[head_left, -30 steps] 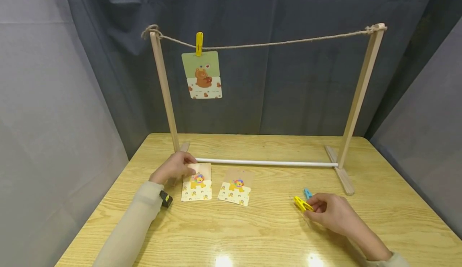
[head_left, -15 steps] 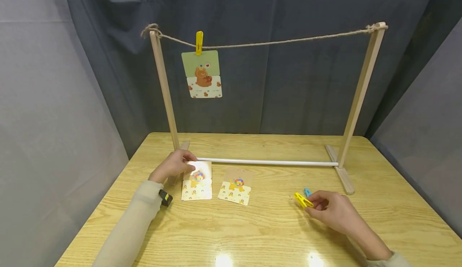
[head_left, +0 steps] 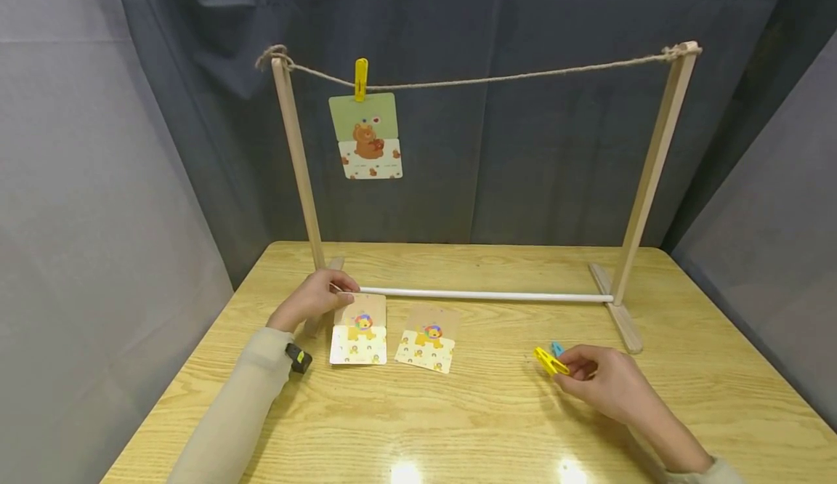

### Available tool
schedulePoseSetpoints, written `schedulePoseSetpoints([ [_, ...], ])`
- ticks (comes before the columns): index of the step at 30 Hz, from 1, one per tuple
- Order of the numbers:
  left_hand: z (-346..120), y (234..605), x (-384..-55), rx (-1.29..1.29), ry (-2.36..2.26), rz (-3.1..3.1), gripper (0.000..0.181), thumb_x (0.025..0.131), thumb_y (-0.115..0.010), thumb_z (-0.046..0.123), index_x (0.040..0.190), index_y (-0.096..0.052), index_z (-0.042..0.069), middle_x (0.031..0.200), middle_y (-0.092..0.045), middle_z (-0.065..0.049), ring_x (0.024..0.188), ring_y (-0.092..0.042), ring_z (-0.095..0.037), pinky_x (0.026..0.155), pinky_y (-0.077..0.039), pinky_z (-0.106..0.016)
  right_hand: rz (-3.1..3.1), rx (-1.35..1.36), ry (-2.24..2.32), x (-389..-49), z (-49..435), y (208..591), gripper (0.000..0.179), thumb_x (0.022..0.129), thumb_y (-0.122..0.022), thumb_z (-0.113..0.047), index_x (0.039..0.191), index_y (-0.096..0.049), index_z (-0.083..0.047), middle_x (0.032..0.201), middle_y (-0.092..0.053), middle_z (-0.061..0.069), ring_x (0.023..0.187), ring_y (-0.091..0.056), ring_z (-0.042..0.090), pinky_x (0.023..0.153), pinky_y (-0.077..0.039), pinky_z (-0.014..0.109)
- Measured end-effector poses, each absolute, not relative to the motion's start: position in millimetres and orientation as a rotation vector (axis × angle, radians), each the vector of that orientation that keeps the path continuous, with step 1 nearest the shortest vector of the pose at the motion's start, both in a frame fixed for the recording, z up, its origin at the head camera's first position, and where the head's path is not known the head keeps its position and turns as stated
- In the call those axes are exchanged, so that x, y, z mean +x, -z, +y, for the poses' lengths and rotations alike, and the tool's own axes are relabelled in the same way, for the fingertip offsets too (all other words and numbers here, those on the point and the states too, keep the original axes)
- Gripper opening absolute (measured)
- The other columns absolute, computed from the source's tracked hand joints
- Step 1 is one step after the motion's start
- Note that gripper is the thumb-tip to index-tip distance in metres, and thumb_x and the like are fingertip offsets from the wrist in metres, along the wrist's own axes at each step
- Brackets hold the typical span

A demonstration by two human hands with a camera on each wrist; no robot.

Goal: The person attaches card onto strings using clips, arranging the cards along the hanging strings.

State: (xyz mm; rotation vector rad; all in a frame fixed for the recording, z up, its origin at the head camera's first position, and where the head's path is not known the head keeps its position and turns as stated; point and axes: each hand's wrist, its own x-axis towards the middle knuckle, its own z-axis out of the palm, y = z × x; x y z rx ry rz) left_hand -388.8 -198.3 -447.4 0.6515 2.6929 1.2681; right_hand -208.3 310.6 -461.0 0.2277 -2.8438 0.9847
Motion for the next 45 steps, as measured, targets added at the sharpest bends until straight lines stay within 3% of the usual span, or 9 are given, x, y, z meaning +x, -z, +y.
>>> schedulePoseSetpoints([
  [8, -198, 447, -392, 0.615, -1.276, 2.695, 0.016, 0.096, -0.074, 0.013, 0.113, -0.076, 0.01, 0.106, -0.071, -0.006, 0.098, -0.065, -0.022, 0.088, -0.055, -0.041, -2.841, 0.224, -1.004, -209, 311, 462, 0.026, 0.084, -0.087, -0.028, 0.102, -0.077, -0.012, 0.083, -0.07, -0.005, 0.077, -0.064, 0.009, 0.063, -0.052, 0.024],
  [22, -198, 440, -388, 0.639, -1.332, 2.681, 0.018, 0.098, -0.073, 0.014, 0.114, -0.076, 0.007, 0.108, -0.07, -0.01, 0.097, -0.065, -0.024, 0.087, -0.056, -0.04, -2.848, 0.223, -1.033, -209, 313, 459, 0.028, 0.086, -0.086, -0.032, 0.104, -0.077, -0.013, 0.085, -0.071, -0.005, 0.079, -0.066, 0.011, 0.062, -0.053, 0.025],
  [29, -198, 438, -388, 0.626, -1.363, 2.673, 0.024, 0.099, -0.071, 0.015, 0.12, -0.074, 0.003, 0.117, -0.071, -0.013, 0.107, -0.065, -0.029, 0.096, -0.053, -0.048, -2.814, 0.217, -1.025, -209, 313, 458, 0.029, 0.085, -0.087, -0.03, 0.105, -0.077, -0.012, 0.085, -0.071, -0.005, 0.078, -0.066, 0.01, 0.063, -0.053, 0.024],
  [38, -197, 431, -384, 0.577, -1.374, 2.692, 0.021, 0.099, -0.072, 0.02, 0.119, -0.078, 0.016, 0.125, -0.07, -0.005, 0.125, -0.058, -0.031, 0.106, -0.047, -0.053, -2.82, 0.207, -1.025, -209, 313, 456, 0.029, 0.085, -0.087, -0.031, 0.106, -0.078, -0.012, 0.085, -0.071, -0.005, 0.078, -0.066, 0.01, 0.063, -0.053, 0.024],
  [45, -195, 428, -385, 0.589, -1.375, 2.716, 0.019, 0.099, -0.073, 0.022, 0.116, -0.078, 0.017, 0.117, -0.071, -0.004, 0.11, -0.063, -0.026, 0.099, -0.052, -0.048, -2.831, 0.194, -1.021, -207, 312, 452, 0.031, 0.085, -0.086, -0.032, 0.107, -0.077, -0.012, 0.085, -0.071, -0.004, 0.079, -0.065, 0.012, 0.062, -0.053, 0.024],
])
